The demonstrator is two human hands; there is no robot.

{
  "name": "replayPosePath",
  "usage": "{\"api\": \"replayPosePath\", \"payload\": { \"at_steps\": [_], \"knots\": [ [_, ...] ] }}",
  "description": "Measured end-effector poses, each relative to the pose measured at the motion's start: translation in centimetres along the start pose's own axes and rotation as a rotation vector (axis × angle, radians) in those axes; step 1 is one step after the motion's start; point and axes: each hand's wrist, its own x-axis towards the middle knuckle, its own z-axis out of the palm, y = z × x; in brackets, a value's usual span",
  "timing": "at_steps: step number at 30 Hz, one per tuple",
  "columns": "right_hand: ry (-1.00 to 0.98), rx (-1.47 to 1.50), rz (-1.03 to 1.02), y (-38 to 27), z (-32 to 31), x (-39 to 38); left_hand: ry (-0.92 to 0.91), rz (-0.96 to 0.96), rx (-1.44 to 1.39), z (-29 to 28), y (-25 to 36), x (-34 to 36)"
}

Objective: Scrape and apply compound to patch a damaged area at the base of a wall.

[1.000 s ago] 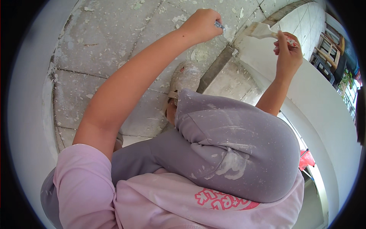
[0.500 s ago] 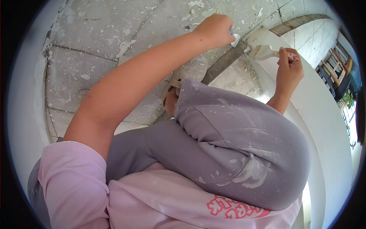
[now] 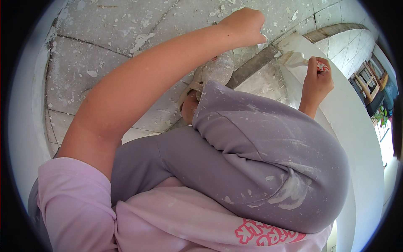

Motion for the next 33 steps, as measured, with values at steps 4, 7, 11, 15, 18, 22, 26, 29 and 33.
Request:
{"api": "replayPosePath", "payload": {
  "at_steps": [4,7,11,15,18,22,26,29,33],
  "knots": [
    [-0.029,-0.14,-0.164,-0.7,-0.5,0.8,-0.005,-0.004,0.016,-0.4,-0.2,-0.4],
    [-0.004,-0.186,-0.193,-1.9,-1.5,1.3,-0.007,-0.039,0.023,-0.7,-0.3,-0.8],
    [0.082,-0.098,-0.126,-3.3,-1.5,1.2,-0.019,-0.057,0.025,-0.9,0.0,-1.1],
    [0.093,-0.061,-0.191,-1.7,0.0,0.8,0.01,-0.031,-0.011,-0.9,0.9,-1.5],
    [0.078,-0.105,-0.157,-0.5,0.9,0.1,0.017,-0.018,-0.064,-1.4,1.8,-2.0],
    [0.036,-0.134,-0.187,-0.8,-0.1,0.2,0.032,-0.018,-0.174,-1.2,2.3,-2.0],
    [0.137,-0.087,-0.125,-2.0,-1.9,0.7,-0.057,-0.043,-0.234,-0.6,2.9,-1.4],
    [0.139,-0.103,-0.089,-2.2,-2.4,0.8,-0.104,-0.023,-0.158,-0.1,3.4,-0.9],
    [0.094,-0.053,-0.066,-1.9,-2.4,0.8,-0.084,0.101,-0.096,0.2,3.3,0.7]
  ]
}}
